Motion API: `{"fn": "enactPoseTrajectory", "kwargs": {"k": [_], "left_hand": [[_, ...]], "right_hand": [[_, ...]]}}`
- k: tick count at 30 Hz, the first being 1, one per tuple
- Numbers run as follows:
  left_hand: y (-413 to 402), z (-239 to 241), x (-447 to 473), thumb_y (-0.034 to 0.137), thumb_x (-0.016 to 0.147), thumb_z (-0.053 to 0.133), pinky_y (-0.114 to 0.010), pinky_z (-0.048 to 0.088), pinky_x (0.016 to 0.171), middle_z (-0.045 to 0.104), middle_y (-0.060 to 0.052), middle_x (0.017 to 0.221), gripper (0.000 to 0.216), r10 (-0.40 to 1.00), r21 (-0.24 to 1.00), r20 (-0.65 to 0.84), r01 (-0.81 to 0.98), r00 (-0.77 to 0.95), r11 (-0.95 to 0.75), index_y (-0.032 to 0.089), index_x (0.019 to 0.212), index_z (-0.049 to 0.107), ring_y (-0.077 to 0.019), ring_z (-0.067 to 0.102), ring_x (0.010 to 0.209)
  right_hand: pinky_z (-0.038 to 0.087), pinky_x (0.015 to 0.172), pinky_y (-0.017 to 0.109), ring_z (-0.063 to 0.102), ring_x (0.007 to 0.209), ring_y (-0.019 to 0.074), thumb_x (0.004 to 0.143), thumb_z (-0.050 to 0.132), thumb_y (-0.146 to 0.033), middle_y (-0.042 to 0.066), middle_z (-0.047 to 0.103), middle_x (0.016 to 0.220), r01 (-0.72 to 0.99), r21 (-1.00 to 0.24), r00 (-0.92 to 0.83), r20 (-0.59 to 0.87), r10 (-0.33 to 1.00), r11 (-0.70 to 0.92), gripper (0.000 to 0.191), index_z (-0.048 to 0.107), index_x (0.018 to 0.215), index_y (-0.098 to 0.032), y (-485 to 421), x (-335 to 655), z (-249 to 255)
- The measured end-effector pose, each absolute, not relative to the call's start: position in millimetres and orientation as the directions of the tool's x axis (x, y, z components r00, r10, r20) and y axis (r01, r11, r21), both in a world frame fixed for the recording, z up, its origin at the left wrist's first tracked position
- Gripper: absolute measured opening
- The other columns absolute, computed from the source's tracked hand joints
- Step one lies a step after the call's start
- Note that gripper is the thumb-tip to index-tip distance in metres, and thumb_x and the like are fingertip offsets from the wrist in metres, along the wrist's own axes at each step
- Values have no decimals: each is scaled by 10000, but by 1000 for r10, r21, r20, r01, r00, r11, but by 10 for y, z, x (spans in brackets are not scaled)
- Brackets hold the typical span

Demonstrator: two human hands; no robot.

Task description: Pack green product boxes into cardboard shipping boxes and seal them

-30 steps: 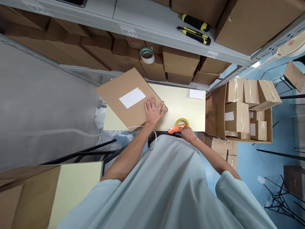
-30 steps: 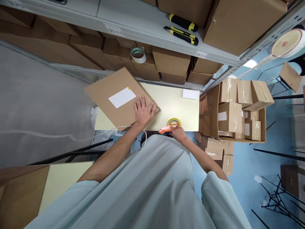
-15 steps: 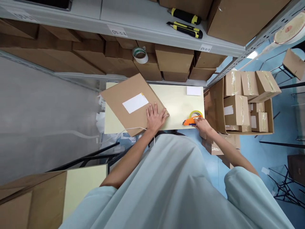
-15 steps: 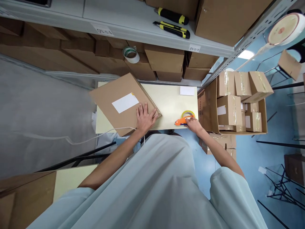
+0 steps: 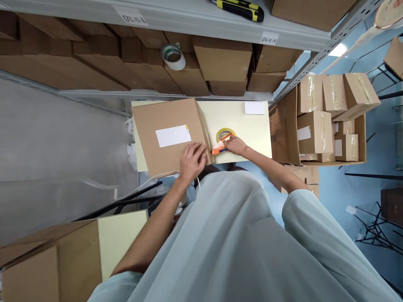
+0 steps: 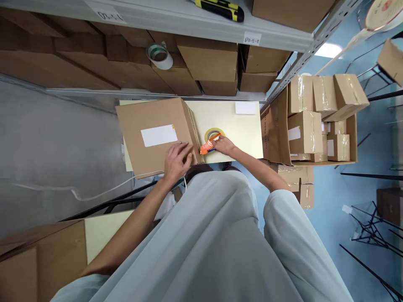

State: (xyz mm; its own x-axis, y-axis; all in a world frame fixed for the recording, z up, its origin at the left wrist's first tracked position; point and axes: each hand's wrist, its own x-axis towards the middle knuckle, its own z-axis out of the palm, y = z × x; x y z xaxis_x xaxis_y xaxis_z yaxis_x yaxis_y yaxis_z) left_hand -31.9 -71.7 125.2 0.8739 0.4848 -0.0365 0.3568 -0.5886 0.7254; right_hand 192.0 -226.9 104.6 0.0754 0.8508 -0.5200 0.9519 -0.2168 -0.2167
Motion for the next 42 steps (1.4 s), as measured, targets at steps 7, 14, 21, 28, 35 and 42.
{"fn": "enactPoseTrajectory", "kwargs": {"k": [7,14,21,28,35,42], "left_hand": [[-214,1008,209,366,1047,524,-586,276,1405,525,-233,1711,629,620,606,64,463,782,-647,109,1619,565,-374,386,1674],[-412,976,17,384,1098,462,-631,188,1421,442,-217,1785,655,487,508,28,407,873,-759,104,1690,483,-377,295,1725],[-441,979,-146,367,1131,375,-668,80,1427,351,-189,1831,669,414,422,-72,404,908,-812,108,1747,395,-357,201,1756],[-395,939,-165,362,1137,362,-675,81,1426,328,-178,1840,671,393,398,-89,394,915,-828,123,1764,369,-352,186,1758],[-466,946,-147,335,1132,364,-678,85,1427,332,-183,1836,671,365,388,-72,363,928,-847,110,1764,363,-349,183,1759],[-540,1144,-442,232,1084,377,-636,177,1422,433,-192,1791,664,135,379,-119,170,984,-910,83,1728,439,-355,260,1738]], "right_hand": [[502,1131,494,820,1074,341,1062,430,-60,288,822,1149,959,-194,87,-488,868,-205,362,579,1375,41,-2162,1436,958],[497,1124,460,821,1100,305,1056,415,-30,291,814,1166,956,-218,74,-464,883,-195,324,605,1316,12,-2047,989,930],[491,1127,410,825,1118,284,1118,514,-209,244,832,1176,941,-281,30,-491,871,-191,355,565,1414,-19,-2425,1023,925],[492,1098,389,816,1097,311,1130,610,-425,231,836,1146,933,-204,130,-575,807,-296,433,605,1363,-59,-3450,1540,1108],[466,1080,426,796,1075,366,1145,536,-414,286,817,1116,904,-51,316,-592,741,-425,456,592,1360,-15,-3786,2239,1258],[462,1122,442,795,1154,370,1136,512,-403,304,810,1217,877,-76,364,-540,759,-474,541,541,1467,24,-3000,2194,1097]]}}
